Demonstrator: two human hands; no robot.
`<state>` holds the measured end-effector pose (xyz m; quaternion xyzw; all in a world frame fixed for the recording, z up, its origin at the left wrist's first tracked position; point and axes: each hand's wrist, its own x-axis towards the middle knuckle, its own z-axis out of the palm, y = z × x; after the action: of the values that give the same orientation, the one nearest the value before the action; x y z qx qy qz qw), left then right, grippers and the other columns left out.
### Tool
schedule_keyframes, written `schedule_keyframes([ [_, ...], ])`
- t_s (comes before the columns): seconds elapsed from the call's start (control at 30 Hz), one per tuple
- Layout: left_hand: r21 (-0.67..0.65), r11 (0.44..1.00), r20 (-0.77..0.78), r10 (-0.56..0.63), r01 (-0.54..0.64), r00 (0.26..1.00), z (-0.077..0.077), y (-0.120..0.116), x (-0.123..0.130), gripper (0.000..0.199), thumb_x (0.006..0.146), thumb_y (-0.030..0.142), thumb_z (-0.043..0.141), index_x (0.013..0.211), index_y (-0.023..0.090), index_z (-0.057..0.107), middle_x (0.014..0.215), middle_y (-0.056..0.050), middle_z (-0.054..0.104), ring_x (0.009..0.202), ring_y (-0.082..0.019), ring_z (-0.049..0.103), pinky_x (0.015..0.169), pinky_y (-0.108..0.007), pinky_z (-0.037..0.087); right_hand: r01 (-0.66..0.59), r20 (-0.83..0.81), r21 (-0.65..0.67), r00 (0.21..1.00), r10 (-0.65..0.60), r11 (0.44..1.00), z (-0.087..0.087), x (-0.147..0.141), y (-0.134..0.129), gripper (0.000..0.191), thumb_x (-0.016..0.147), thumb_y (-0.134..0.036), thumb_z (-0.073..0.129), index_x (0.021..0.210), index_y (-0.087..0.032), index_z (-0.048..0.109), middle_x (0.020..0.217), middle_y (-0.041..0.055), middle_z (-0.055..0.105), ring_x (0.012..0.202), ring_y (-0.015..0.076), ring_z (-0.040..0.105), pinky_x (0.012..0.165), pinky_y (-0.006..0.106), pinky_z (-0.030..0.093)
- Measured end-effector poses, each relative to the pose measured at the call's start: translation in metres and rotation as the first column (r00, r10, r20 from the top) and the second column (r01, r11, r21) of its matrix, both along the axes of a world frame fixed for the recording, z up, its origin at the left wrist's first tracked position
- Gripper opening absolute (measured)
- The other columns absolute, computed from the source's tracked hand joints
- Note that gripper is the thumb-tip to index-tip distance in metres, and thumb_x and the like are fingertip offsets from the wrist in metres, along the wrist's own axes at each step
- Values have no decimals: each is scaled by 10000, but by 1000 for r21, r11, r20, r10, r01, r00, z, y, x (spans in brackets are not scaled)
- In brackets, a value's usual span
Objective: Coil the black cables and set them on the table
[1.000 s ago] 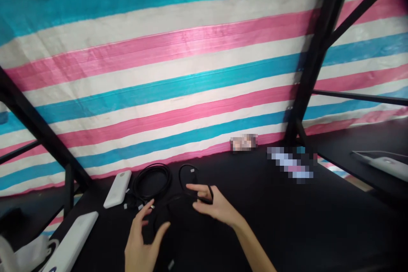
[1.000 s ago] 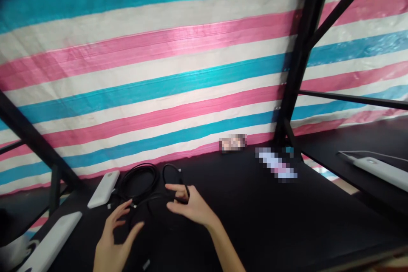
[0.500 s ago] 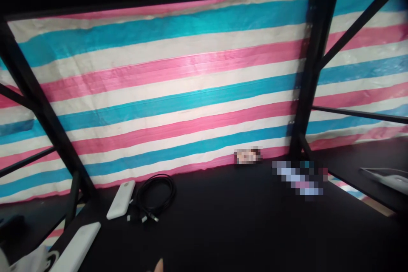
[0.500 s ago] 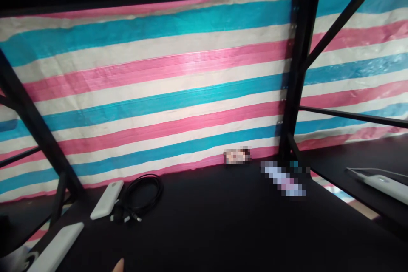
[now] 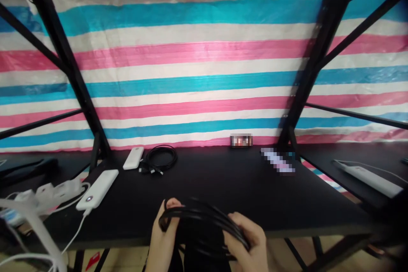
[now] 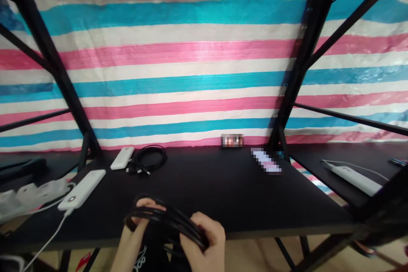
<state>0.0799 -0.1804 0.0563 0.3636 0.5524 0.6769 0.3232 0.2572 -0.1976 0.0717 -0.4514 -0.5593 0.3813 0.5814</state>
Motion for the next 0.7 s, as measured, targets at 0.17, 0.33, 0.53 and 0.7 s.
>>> schedule_keyframes([
  [0.17, -151, 986, 287, -26, 72, 957, -22, -13, 5, 635, 545, 369, 766, 1111, 203, 533, 991, -88, 647, 961, -235, 606, 805, -335, 481, -2, -128, 197, 991, 28, 980, -4, 4, -5, 195, 729, -451, 616, 709, -266, 675, 571, 67, 586, 548, 238, 573, 497, 394, 480],
  [0.33, 69, 852, 711, -406, 519, 573, 8, -39, 15, 527, 674, 385, 686, 1145, 186, 556, 1067, -95, 645, 1039, -256, 577, 942, -381, 387, -8, -237, 463, 963, 132, 886, 20, 1, -11, 109, 678, -325, 688, 646, -222, 671, 472, 6, 554, 434, 148, 523, 426, 276, 430],
  [0.53, 54, 887, 577, -402, 458, 711, 42, -48, 23, 243, 730, 370, 654, 883, 182, 642, 566, -1, 620, 725, -193, 640, 737, -280, 442, -166, -508, 86, 841, 186, 982, 38, -3, -10, 221, 693, -360, 684, 580, -185, 612, 379, -73, 298, 315, 40, 257, 312, 177, 271],
  [0.7, -123, 873, 565, -331, 473, 756, 36, -49, 1, 269, 632, 455, 713, 703, 221, 601, 399, 50, 467, 471, -147, 559, 556, -247, 438, -248, -519, -234, 849, 95, 940, 36, -8, 12, 307, 726, -470, 633, 812, -176, 631, 417, -122, 190, 317, 9, 126, 279, 117, 158],
])
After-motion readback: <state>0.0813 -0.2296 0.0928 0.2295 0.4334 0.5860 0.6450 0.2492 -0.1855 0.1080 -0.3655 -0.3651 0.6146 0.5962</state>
